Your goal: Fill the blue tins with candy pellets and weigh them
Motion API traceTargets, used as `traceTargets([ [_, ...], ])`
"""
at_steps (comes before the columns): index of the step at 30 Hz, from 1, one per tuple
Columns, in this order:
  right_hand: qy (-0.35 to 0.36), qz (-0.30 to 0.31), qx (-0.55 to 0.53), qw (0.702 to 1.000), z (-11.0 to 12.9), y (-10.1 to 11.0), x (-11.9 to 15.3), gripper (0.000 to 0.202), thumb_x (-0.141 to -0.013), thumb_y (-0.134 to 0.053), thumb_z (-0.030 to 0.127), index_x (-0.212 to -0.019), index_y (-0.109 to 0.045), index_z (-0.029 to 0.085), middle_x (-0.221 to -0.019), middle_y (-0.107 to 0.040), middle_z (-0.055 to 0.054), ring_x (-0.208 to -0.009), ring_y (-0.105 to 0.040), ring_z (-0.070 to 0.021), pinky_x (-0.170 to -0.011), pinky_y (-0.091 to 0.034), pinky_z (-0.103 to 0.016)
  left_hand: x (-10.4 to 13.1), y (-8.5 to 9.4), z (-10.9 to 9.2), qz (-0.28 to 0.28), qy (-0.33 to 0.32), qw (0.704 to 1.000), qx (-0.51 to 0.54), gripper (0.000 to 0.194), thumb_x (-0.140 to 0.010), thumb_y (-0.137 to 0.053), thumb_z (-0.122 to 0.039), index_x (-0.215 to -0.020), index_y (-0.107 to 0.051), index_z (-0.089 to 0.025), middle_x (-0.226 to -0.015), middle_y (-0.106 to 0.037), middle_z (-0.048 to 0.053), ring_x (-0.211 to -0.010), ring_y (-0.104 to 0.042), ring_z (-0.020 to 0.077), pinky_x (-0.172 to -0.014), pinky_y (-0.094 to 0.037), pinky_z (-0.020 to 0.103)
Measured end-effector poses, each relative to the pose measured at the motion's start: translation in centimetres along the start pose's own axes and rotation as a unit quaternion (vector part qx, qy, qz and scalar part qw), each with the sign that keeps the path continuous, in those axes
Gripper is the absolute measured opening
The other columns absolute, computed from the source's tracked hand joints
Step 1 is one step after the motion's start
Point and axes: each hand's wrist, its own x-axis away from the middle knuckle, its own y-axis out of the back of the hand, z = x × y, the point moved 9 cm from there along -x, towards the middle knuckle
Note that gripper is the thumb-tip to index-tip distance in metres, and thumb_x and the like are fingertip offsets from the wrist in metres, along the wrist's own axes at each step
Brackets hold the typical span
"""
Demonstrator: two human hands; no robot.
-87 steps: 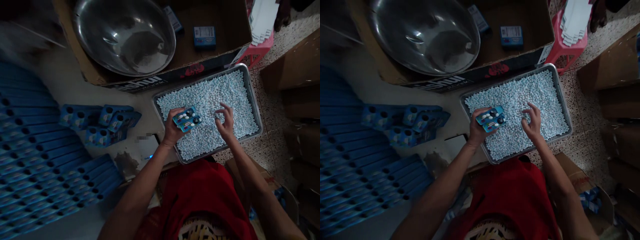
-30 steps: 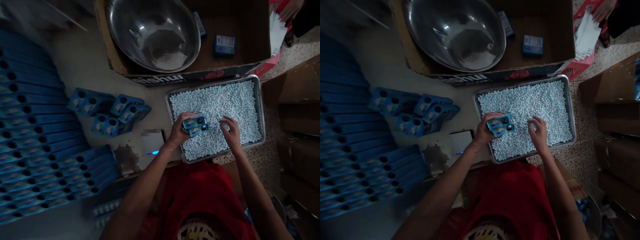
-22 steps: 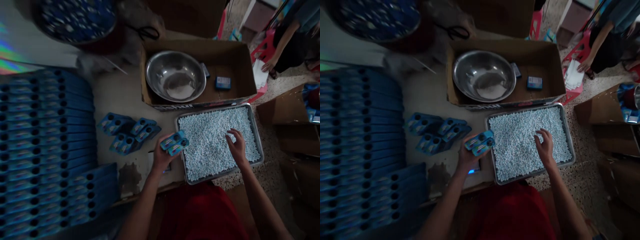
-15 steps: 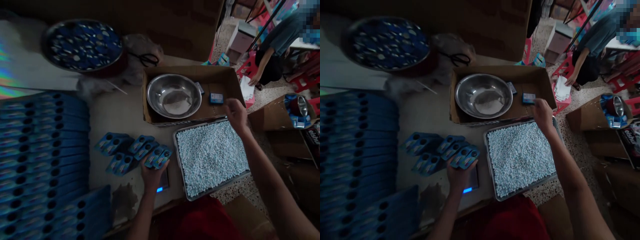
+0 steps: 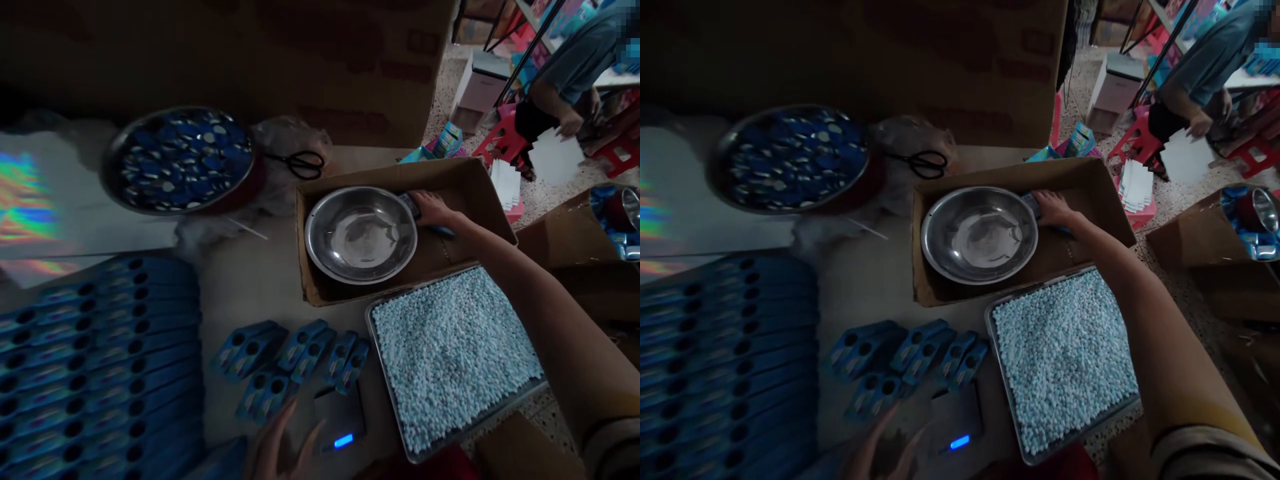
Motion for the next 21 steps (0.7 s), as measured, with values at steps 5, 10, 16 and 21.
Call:
traceTargets([
  [5, 0.017, -0.025, -0.092, 0.995, 2.0, 0.1, -4.5, 0.047, -0.090, -0.073, 0.025, -0.136, -0.069, 0.019, -0.153, -0.064, -0.016, -0.139, -0.058, -0.0372, -0.126, -0.037, -0.058, -8.3, 0.2, -4.0, 0.029, -0.085, 0.996, 0.012, 0.051, -0.090, -0.079, -0.032, -0.137, -0.072, -0.050, -0.114, -0.085, 0.000, -0.095, -0.084, 0.0362, -0.085, -0.073, 0.062],
  [10, -0.101, -0.063, -0.145, 0.982, -2.2, 3.1, -3.4, 0.050, -0.068, -0.094, 0.031, -0.109, -0.075, 0.012, -0.135, -0.068, -0.018, -0.130, -0.061, -0.0374, -0.119, -0.046, -0.056, -16.5, -1.9, -11.8, 0.027, -0.169, 0.981, 0.095, 0.052, -0.096, -0.078, -0.029, -0.142, -0.068, -0.051, -0.110, -0.084, -0.003, -0.095, -0.083, 0.0328, -0.085, -0.074, 0.059],
  [16, -0.001, -0.048, -0.225, 0.973, -0.1, 9.5, 2.6, 0.086, -0.043, -0.107, 0.028, -0.125, -0.080, 0.021, -0.121, -0.074, -0.009, -0.114, -0.070, -0.0345, -0.104, -0.059, -0.050, -28.4, -6.4, -20.4, -0.028, -0.255, 0.945, 0.204, 0.083, -0.081, -0.097, -0.035, -0.155, -0.060, -0.027, -0.150, -0.070, 0.011, -0.139, -0.068, 0.0376, -0.118, -0.059, 0.056],
  [21, 0.086, -0.035, -0.413, 0.906, 2.2, 8.2, 6.0, 0.073, -0.058, -0.102, 0.052, -0.120, -0.079, 0.020, -0.101, -0.081, -0.002, -0.100, -0.074, -0.0263, -0.088, -0.062, -0.042, -33.3, -12.7, -23.2, 0.141, -0.282, 0.897, 0.309, 0.037, -0.090, -0.088, -0.046, -0.119, -0.074, -0.027, -0.132, -0.079, 0.006, -0.124, -0.075, 0.0299, -0.113, -0.060, 0.052],
])
